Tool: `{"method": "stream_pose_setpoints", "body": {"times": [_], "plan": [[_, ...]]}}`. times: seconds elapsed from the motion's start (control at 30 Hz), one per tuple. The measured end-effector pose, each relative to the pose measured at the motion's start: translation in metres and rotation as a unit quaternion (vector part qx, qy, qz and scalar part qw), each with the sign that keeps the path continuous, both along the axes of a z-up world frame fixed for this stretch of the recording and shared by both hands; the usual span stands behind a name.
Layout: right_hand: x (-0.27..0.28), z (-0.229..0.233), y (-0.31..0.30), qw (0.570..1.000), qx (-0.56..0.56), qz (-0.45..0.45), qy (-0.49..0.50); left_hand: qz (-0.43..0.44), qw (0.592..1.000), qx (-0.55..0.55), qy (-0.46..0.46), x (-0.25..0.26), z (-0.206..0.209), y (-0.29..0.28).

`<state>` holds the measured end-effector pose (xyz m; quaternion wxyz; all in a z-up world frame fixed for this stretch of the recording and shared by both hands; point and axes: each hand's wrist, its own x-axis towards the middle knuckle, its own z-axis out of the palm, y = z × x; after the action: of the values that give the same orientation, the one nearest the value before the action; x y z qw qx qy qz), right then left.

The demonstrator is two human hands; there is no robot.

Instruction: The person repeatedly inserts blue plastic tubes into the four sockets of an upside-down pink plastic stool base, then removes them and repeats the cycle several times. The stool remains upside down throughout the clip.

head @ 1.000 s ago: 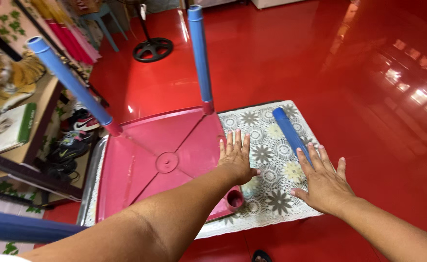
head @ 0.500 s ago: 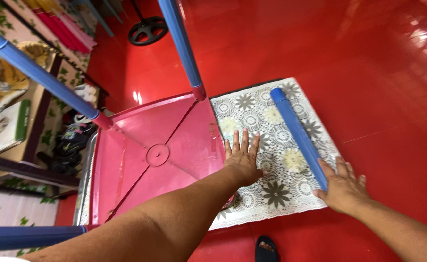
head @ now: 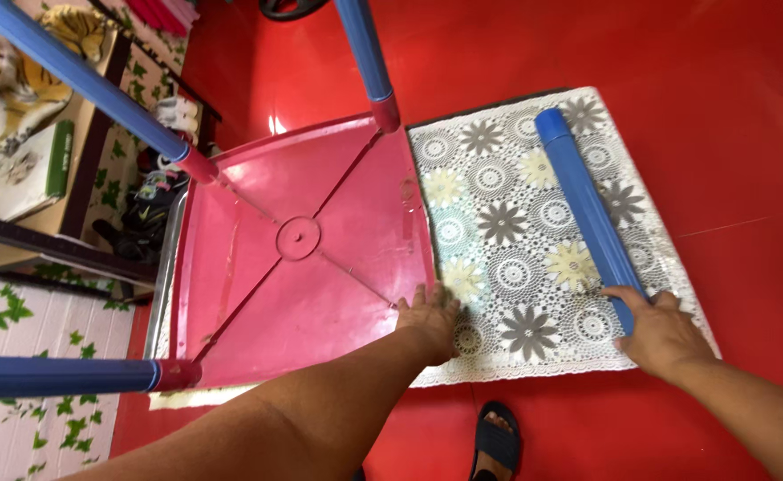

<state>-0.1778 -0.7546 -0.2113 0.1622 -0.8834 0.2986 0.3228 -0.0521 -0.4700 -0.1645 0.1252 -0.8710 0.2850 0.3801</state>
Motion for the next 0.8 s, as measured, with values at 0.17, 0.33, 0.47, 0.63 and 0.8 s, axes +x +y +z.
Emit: {"method": "stream_pose_setpoints", "body": {"times": [0.17, 0.33, 0.47, 0.63, 0.8], "plan": [[0.003, 0.029, 0.022, 0.998, -0.042, 0.038, -0.021, -0.007, 1.0, -0.009, -0.004, 0.003, -0.005, 0.005], [0.01, 0.065, 0.03, 0.99, -0.046, 0.024, -0.132, 0.044, 0.997, -0.066, -0.015, 0.02, 0.018, -0.001], [0.022, 0.101, 0.024, 0.955, -0.065, 0.012, -0.288, 0.066, 0.986, -0.146, -0.05, 0.036, 0.047, -0.014], [0.055, 0.161, -0.001, 0.877, -0.138, 0.098, -0.45, 0.065, 0.974, -0.202, -0.084, 0.056, 0.093, -0.037], [0.089, 0.246, -0.007, 0.854, -0.166, 0.138, -0.474, 0.079, 0.965, -0.235, -0.087, 0.063, 0.127, -0.046]]}}
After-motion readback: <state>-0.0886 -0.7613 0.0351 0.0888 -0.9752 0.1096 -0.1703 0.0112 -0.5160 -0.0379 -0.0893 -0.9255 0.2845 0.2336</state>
